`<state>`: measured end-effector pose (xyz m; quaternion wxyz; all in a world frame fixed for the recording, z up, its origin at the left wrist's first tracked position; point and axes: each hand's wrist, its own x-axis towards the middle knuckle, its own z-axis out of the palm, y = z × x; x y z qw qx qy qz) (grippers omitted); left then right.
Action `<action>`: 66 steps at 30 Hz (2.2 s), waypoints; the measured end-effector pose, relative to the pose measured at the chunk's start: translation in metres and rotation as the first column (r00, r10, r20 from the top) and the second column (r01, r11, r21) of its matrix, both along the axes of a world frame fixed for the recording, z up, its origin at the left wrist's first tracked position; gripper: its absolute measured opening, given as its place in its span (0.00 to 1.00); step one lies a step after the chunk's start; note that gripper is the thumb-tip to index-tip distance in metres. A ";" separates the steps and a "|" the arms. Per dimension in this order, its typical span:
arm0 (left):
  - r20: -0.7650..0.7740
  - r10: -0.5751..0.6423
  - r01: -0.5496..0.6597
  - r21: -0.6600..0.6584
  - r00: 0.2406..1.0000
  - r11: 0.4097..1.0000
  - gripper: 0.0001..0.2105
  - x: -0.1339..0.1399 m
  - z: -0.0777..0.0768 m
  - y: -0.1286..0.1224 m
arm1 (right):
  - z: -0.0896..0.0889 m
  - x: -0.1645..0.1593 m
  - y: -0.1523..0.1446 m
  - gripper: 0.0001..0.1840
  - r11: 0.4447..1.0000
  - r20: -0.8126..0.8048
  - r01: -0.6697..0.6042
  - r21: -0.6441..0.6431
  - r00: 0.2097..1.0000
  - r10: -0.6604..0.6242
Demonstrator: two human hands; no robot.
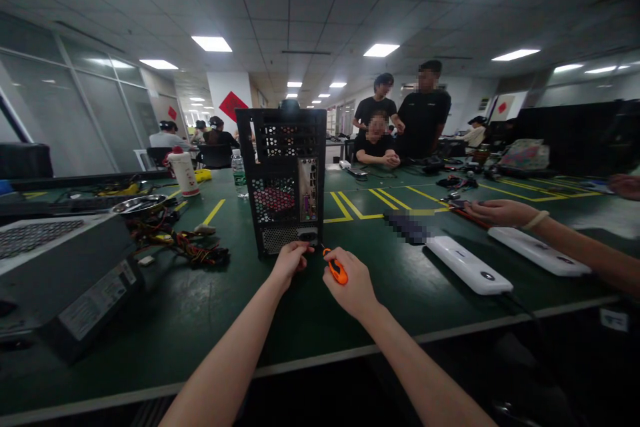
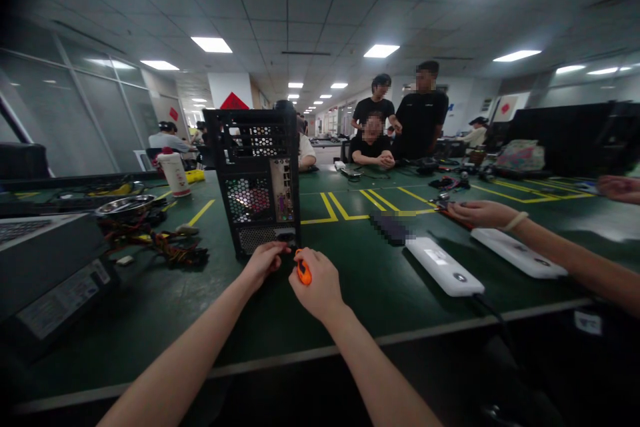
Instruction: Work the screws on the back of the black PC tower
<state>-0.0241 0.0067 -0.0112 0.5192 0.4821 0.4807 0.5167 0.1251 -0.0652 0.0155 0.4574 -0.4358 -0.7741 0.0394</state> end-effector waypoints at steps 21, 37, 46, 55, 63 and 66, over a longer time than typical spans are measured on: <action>-0.101 -0.025 0.027 0.019 0.995 0.999 0.09 0.001 0.000 0.001 | 0.003 -0.001 0.000 0.03 0.998 -0.012 -0.007 0.069 1.000 0.008; -0.092 -0.003 0.007 0.045 0.996 0.999 0.09 0.002 0.003 -0.002 | 0.003 -0.002 0.000 0.06 0.998 -0.003 0.028 0.047 1.000 -0.028; -0.167 -0.039 0.065 0.152 0.985 0.986 0.13 0.007 0.003 -0.005 | 0.000 -0.001 0.000 0.04 0.998 0.006 0.056 0.021 0.998 -0.056; -0.064 -0.084 0.090 0.094 0.994 0.992 0.18 0.008 0.003 -0.005 | 0.003 -0.004 -0.002 0.06 0.998 0.011 0.068 -0.001 0.998 -0.068; -0.031 -0.085 0.088 0.090 0.996 0.992 0.20 0.010 0.003 -0.008 | 0.002 -0.004 -0.002 0.06 0.998 0.011 0.060 0.034 0.998 -0.060; -0.037 -0.084 0.087 0.087 0.996 0.992 0.19 0.012 0.004 -0.009 | 0.002 -0.003 -0.003 0.05 0.997 -0.010 0.066 0.049 0.998 -0.066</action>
